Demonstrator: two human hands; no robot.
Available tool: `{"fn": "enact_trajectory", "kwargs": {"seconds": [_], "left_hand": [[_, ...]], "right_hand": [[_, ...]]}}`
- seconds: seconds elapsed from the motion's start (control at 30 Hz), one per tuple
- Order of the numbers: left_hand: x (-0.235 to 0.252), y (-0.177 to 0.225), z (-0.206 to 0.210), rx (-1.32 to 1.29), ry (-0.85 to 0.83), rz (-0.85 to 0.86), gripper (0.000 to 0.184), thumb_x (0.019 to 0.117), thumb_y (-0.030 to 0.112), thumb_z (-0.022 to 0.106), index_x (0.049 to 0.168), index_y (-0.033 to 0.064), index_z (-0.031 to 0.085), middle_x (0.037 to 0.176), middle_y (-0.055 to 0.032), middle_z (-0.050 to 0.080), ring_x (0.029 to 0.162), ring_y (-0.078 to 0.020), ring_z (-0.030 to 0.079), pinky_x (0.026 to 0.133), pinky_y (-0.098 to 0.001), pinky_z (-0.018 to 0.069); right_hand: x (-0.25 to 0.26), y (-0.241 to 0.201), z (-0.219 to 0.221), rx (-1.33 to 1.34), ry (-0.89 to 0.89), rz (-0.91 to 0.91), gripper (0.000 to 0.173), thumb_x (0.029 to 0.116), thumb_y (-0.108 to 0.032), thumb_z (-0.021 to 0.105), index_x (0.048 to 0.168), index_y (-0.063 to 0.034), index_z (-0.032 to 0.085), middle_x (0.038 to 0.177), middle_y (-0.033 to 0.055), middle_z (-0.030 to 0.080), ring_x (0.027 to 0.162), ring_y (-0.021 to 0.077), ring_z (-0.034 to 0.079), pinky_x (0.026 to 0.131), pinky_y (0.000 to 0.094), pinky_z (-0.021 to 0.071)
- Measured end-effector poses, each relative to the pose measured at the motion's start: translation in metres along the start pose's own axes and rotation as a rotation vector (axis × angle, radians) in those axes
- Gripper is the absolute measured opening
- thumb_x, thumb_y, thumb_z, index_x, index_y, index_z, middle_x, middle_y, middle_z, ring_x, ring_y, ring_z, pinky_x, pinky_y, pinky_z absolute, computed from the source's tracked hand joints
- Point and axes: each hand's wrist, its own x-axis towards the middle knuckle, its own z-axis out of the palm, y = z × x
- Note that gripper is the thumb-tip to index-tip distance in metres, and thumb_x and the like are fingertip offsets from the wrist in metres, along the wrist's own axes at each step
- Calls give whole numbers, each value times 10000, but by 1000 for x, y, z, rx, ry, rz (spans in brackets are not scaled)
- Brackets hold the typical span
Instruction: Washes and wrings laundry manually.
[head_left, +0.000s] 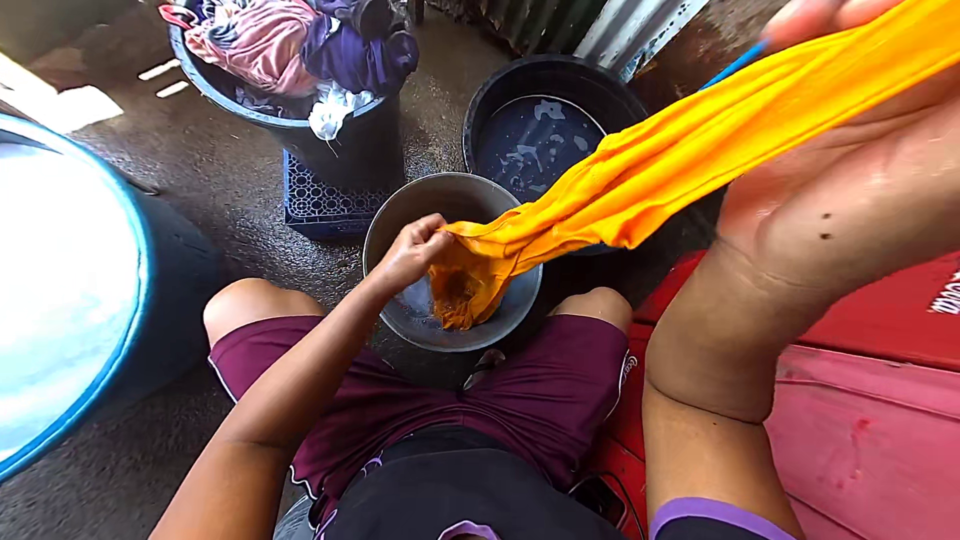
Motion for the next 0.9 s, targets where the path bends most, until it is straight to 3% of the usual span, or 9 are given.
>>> {"fn": "enact_trajectory", "kwargs": {"seconds": [0.13, 0.2, 0.3, 0.43, 0.47, 0.53, 0.6, 0.73, 0.9], "left_hand": [[9, 33, -18, -134, 40, 134, 173, 1057, 186, 455, 968, 136, 596, 780, 111, 609, 695, 37, 583, 653, -169, 508], [25, 27, -28, 126, 58, 23, 239, 1077, 246, 469, 1046, 71, 629, 852, 12, 638, 772, -51, 627, 734, -278, 551], [58, -19, -26, 517, -128, -363, 385, 1080, 338, 518, 1209, 0, 648, 1106, -250, 679, 1069, -403, 660, 954, -662, 482], [66, -91, 15, 752, -367, -811, 389, 954, 297, 695, 1178, -21, 684, 1182, -281, 675, 1139, -458, 640, 955, -703, 477], [64, -95, 27, 748, -352, -919, 364, 959, 270, 680, 1164, -30, 686, 1197, -270, 674, 1149, -441, 640, 962, -680, 484], [62, -100, 46, 744, -283, -1043, 376, 977, 293, 640, 1185, -18, 680, 1265, -241, 661, 1211, -420, 616, 994, -660, 474], [54, -108, 54, 732, -177, -1035, 431, 1003, 327, 606, 1263, -14, 653, 1343, -252, 624, 1276, -449, 573, 1015, -688, 444], [38, -117, 53, 695, -86, -949, 414, 1012, 156, 607, 1364, -59, 571, 1388, -309, 570, 1315, -483, 530, 1069, -660, 414], [57, -97, 18, 610, -108, -878, 395, 1026, 266, 594, 1234, -66, 651, 1270, -310, 636, 1226, -475, 594, 1029, -674, 445]], "right_hand": [[-30, 39, -2, -341, -296, 133, 97, 1068, -106, 494, 1062, -42, 567, 886, -82, 630, 808, -8, 629, 761, 226, 566], [-56, 76, -2, -687, -594, 370, 232, 1026, -208, 598, 1006, 11, 672, 888, 71, 677, 799, 130, 655, 756, 338, 562], [-111, 136, 18, -1040, -1211, 836, 413, 991, -305, 664, 1302, -34, 653, 1186, 280, 684, 1131, 483, 649, 945, 694, 497], [-211, 211, 59, -972, -1781, 1129, 792, 890, -400, 791, 1551, -124, 454, 1423, 260, 571, 1319, 467, 537, 1044, 705, 422], [-232, 217, 68, -980, -1770, 1250, 789, 912, -362, 764, 1578, -135, 407, 1470, 267, 526, 1350, 470, 506, 1053, 698, 413], [-268, 220, 79, -991, -1430, 1576, 593, 1015, -236, 605, 1560, -90, 421, 1588, 284, 368, 1452, 500, 359, 1115, 697, 348], [-295, 216, 82, -1004, -1194, 1620, 468, 1053, -256, 528, 1436, 12, 538, 1530, 242, 474, 1427, 432, 434, 1112, 626, 394], [-289, 218, 65, -918, -1371, 1582, 479, 1074, -230, 499, 1459, 55, 502, 1556, 248, 449, 1473, 406, 389, 1189, 595, 307], [-249, 248, 55, -704, -1593, 1260, 432, 968, -220, 686, 1302, 50, 634, 1331, 277, 621, 1283, 416, 575, 1066, 632, 432]]}}
